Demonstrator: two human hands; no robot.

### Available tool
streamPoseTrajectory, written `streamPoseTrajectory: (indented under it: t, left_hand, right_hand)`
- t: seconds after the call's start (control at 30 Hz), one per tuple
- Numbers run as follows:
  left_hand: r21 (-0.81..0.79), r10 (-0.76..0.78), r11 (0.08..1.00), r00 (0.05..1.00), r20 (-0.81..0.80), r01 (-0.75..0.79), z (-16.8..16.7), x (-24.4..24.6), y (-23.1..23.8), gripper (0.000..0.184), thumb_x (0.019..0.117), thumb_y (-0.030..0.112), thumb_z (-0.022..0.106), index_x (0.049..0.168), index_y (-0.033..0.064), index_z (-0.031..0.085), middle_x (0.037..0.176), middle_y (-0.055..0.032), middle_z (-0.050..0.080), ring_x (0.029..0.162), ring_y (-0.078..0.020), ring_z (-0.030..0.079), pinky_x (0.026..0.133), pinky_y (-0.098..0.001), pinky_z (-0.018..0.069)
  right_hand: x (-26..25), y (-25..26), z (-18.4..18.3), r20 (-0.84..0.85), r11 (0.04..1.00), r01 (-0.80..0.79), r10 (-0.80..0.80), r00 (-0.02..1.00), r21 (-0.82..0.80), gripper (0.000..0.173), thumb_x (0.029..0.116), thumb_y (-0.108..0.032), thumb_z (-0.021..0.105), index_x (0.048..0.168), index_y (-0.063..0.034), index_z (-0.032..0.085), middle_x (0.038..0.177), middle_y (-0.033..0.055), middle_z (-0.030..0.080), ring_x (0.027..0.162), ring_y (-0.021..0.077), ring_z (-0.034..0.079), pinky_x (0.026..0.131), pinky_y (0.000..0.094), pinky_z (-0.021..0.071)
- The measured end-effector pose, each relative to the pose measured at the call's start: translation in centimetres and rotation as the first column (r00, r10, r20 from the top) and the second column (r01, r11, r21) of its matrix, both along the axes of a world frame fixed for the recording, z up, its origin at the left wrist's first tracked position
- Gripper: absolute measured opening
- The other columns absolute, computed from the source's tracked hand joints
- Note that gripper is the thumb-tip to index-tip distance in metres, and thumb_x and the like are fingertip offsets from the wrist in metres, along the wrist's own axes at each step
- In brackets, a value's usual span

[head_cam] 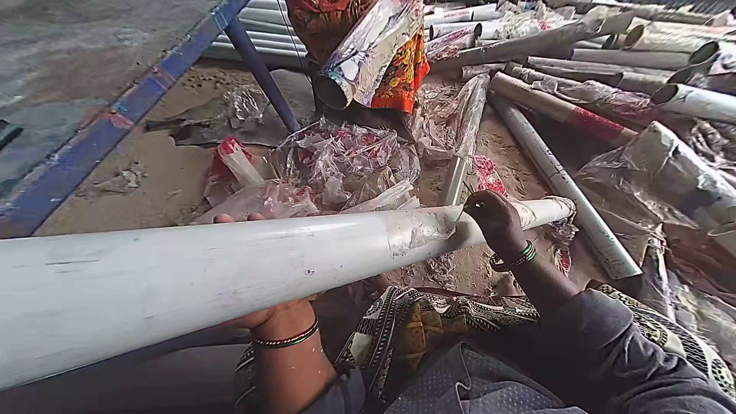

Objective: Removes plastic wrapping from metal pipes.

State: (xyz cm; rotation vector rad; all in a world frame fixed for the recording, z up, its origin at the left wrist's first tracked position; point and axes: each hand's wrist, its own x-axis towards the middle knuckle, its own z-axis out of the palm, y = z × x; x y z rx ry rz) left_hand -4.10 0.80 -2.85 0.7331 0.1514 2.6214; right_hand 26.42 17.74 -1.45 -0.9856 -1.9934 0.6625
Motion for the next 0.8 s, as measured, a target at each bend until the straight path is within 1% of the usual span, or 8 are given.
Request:
streamPoseTrajectory:
  t: [0.07,0.1,0.17,0.3,0.43,0.57,0.67,0.8]
  left_hand:
    - [0.01,-0.038,0.999,0.999,-0.01,0.038,-0.3,0.0,-0.1,0.064,0.0829,0.043,0.075,0.135,0.0115,0.058,0.136,-0.0104,0.063,0.129,-0.0291,0.059,0.106,-0.0482,0.0497]
    - [0.018,-0.078,0.997,0.997,-0.03,0.078,-0.5,0.1,-0.3,0.059,0.0854,0.037,0.074,0.137,0.0132,0.058,0.137,-0.008,0.062,0.13,-0.0271,0.058,0.109,-0.0472,0.048]
    - [-0.007,-0.122,0.993,0.992,-0.04,0.121,-0.3,0.8,-0.6,0.043,0.0963,0.033,0.058,0.135,0.0159,0.059,0.133,-0.005,0.065,0.127,-0.0242,0.06,0.108,-0.0467,0.0479]
    - [-0.002,-0.19,0.982,0.973,-0.127,0.191,-0.4,-0.5,-0.5,0.039,0.1051,0.033,0.039,0.137,0.0167,0.055,0.132,-0.0045,0.064,0.127,-0.0249,0.06,0.111,-0.0483,0.0452]
    - [0.001,-0.158,0.987,0.978,-0.135,0.159,0.0,-0.7,0.0,0.04,0.1041,0.033,0.042,0.136,0.0131,0.057,0.131,-0.0067,0.065,0.127,-0.0246,0.061,0.111,-0.0471,0.0453]
    - [0.09,-0.218,0.97,0.971,-0.098,0.227,0.8,-0.9,0.6,0.038,0.1008,0.026,0.053,0.129,0.0028,0.061,0.129,-0.014,0.067,0.126,-0.0294,0.062,0.11,-0.0486,0.0463]
    - [0.101,-0.191,0.975,0.978,-0.085,0.199,1.4,-1.0,0.8,0.039,0.0978,0.027,0.059,0.125,-0.001,0.061,0.125,-0.0169,0.068,0.121,-0.0323,0.064,0.106,-0.0496,0.0493]
    - [0.128,-0.165,0.976,0.982,-0.086,0.176,1.8,-0.6,0.6,0.044,0.0969,0.03,0.061,0.127,-0.0017,0.059,0.127,-0.0178,0.067,0.122,-0.0347,0.063,0.105,-0.0528,0.0494]
  right_hand:
    - [0.4,0.2,1.1,-0.14,0.996,0.04,-0.05,0.989,-0.077,0.011,0.0969,-0.004,0.062,0.105,0.0031,0.066,0.09,0.0052,0.064,0.074,0.0044,0.056,0.069,0.0236,0.0485]
    - [0.8,0.7,1.9,-0.241,0.989,0.061,-0.093,0.966,-0.137,0.009,0.099,-0.006,0.058,0.106,-0.0022,0.062,0.083,-0.0031,0.059,0.064,-0.0027,0.049,0.061,0.0161,0.0426]
    - [2.1,2.0,3.4,-0.375,0.976,0.055,-0.132,0.917,-0.208,0.004,0.1021,-0.012,0.057,0.106,-0.0118,0.059,0.079,-0.0127,0.058,0.055,-0.0086,0.041,0.051,0.0099,0.0349]
    - [4.9,3.0,3.5,-0.227,0.985,0.047,-0.084,0.97,-0.164,0.012,0.1006,-0.009,0.058,0.108,-0.0028,0.066,0.085,-0.007,0.064,0.068,-0.0087,0.052,0.065,0.0108,0.0436]
    - [6.7,2.0,1.7,-0.013,0.952,0.178,-0.187,0.982,-0.249,0.017,0.103,-0.013,0.058,0.112,-0.0013,0.068,0.086,0.0002,0.067,0.07,-0.0012,0.054,0.069,0.0213,0.0457]
    - [8.2,2.8,1.6,0.164,0.897,0.375,-0.343,0.925,-0.233,0.034,0.0991,-0.024,0.068,0.116,0.004,0.059,0.086,0.0162,0.062,0.073,0.0292,0.056,0.07,0.0538,0.0451]
    - [9.4,4.1,1.5,0.22,0.866,0.451,-0.407,0.887,-0.217,0.031,0.1014,-0.025,0.064,0.112,0.0035,0.061,0.079,0.0166,0.059,0.072,0.0321,0.056,0.068,0.0554,0.0435]
    - [9.4,4.3,1.8,0.143,0.907,0.323,-0.294,0.945,-0.27,0.036,0.1017,-0.023,0.064,0.131,-0.0029,0.06,0.079,0.0117,0.061,0.067,0.0245,0.054,0.066,0.0485,0.0452]
